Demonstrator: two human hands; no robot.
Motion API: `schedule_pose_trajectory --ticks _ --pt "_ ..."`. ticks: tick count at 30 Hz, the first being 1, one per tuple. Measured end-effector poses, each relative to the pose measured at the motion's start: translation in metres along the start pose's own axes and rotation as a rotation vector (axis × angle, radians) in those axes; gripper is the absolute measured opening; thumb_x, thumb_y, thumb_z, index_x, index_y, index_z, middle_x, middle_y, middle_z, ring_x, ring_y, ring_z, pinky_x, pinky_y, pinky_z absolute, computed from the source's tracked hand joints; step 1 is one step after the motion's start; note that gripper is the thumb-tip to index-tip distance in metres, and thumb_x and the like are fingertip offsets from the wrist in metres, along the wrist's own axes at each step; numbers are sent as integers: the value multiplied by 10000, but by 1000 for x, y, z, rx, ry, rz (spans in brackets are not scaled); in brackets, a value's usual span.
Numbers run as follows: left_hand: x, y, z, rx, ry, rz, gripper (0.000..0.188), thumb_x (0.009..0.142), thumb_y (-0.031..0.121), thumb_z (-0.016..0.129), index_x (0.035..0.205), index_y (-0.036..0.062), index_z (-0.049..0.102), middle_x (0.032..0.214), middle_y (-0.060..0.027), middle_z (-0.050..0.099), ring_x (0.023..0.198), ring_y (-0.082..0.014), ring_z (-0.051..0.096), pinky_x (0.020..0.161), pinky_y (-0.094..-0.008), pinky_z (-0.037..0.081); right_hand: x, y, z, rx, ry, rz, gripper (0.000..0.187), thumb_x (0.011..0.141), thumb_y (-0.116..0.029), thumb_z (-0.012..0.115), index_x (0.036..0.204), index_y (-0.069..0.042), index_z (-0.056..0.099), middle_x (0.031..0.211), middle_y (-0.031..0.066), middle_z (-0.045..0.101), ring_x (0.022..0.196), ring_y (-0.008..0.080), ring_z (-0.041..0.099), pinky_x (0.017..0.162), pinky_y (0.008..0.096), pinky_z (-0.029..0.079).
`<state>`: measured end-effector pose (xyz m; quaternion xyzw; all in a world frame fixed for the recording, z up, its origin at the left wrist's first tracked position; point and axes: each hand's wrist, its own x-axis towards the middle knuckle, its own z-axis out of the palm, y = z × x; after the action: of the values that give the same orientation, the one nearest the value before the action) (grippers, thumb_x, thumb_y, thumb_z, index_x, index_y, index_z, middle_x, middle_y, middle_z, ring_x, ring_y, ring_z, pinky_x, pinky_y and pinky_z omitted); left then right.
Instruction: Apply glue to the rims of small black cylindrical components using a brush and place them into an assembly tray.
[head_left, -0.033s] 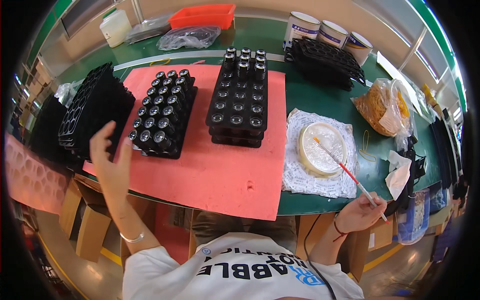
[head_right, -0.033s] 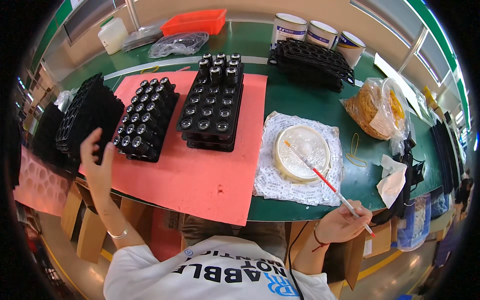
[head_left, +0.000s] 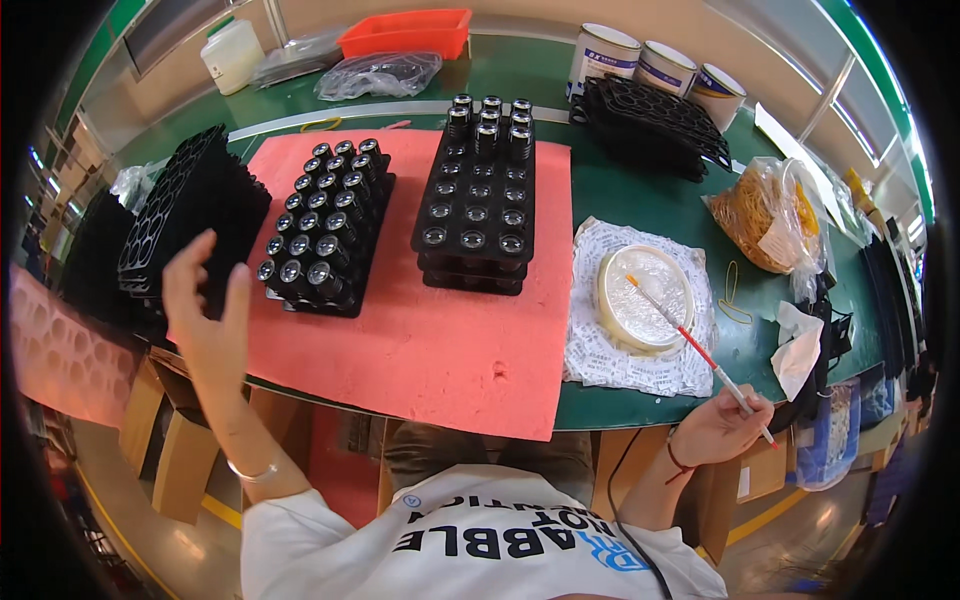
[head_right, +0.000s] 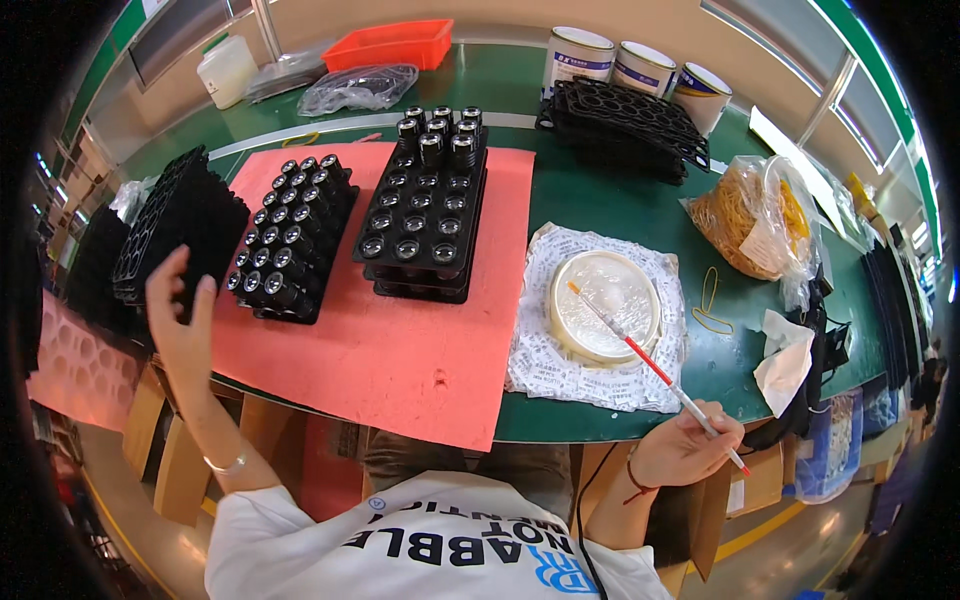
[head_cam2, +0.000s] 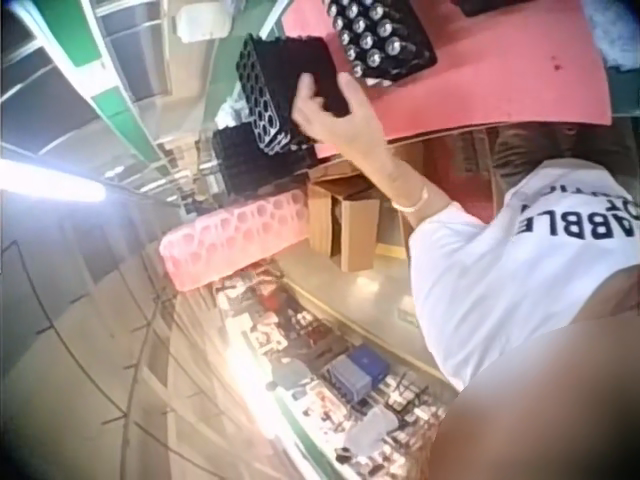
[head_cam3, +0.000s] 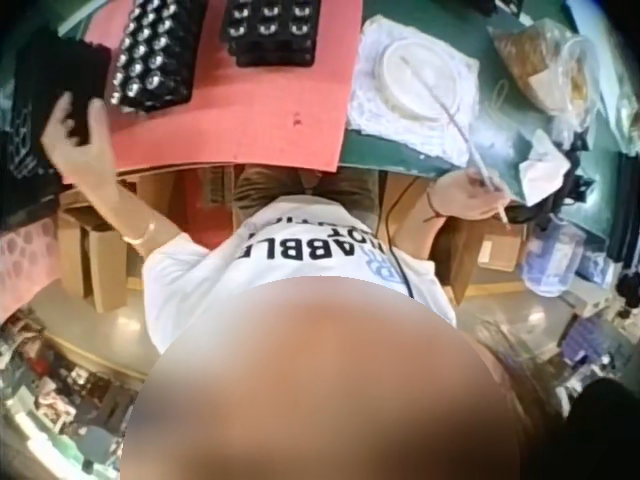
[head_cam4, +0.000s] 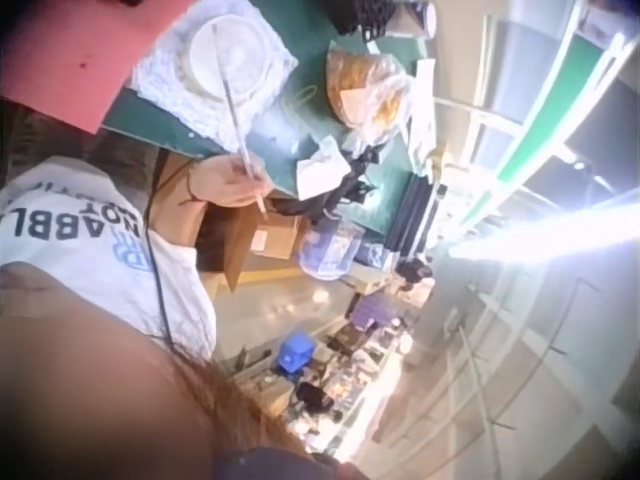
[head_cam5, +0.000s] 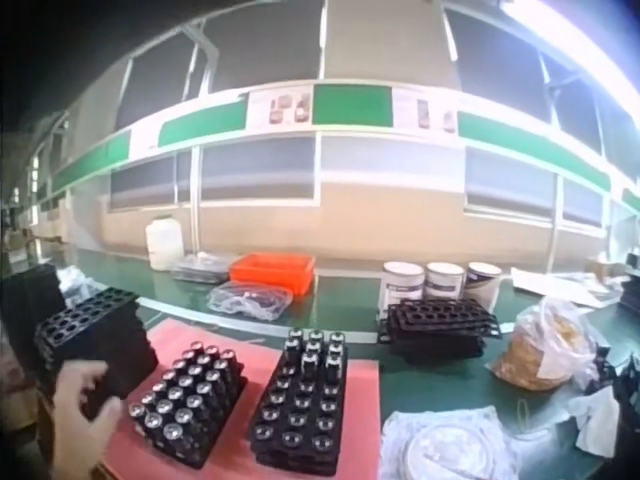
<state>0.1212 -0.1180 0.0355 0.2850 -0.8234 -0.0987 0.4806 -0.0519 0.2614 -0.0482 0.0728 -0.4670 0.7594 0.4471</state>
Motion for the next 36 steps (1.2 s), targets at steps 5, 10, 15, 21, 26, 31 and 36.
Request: schedule_pose_trajectory --ticks 5,10,15,21,26,31,36 --pt "102 -8 -18 294 -52 204 419 758 323 624 1040 20 559 1038 -122 575 1007 -283 505 882 -336 363 3 -1 -12 74 42 3 331 925 -302 357 716 -48 389 604 6 261 551 101 269 508 215 228" --pt "179 -102 -23 550 -425 -133 694 712 524 594 1038 -86 537 1003 -159 568 899 -214 546 807 -283 409 2 0 -15 141 -35 10 301 923 -284 376 731 -53 390 644 6 287 590 107 287 540 224 240" --pt "179 -81 -13 304 -712 -308 642 667 530 606 894 -71 608 801 -114 613 763 -182 584 683 -279 453 1 3 -27 199 -87 27 287 920 -278 388 737 -57 397 664 8 314 622 107 318 560 223 256" --pt "182 -70 -20 418 -415 -91 729 637 547 619 962 -103 573 814 -194 606 785 -250 595 740 -339 449 2 5 -24 268 -78 42 277 925 -271 380 742 -64 398 665 7 334 622 104 324 561 227 258" --pt "130 40 16 405 -532 -17 804 697 544 582 1259 10 369 1042 -228 566 988 -300 549 835 -357 408 4 7 -28 247 -106 -16 281 926 -274 376 734 -70 395 658 0 334 618 97 322 562 225 251" --pt "89 56 63 426 -749 15 847 655 599 533 1202 -33 394 958 -220 595 896 -340 584 792 -362 449 1 6 -25 229 -92 5 287 926 -272 370 718 -75 382 644 -8 307 609 90 310 554 226 237" --pt "84 50 79 576 -776 -45 872 626 631 527 1247 36 382 975 -182 606 919 -298 588 791 -345 451 1 4 -23 217 -131 -3 286 927 -263 369 705 -82 363 632 -14 268 599 86 295 548 228 225"
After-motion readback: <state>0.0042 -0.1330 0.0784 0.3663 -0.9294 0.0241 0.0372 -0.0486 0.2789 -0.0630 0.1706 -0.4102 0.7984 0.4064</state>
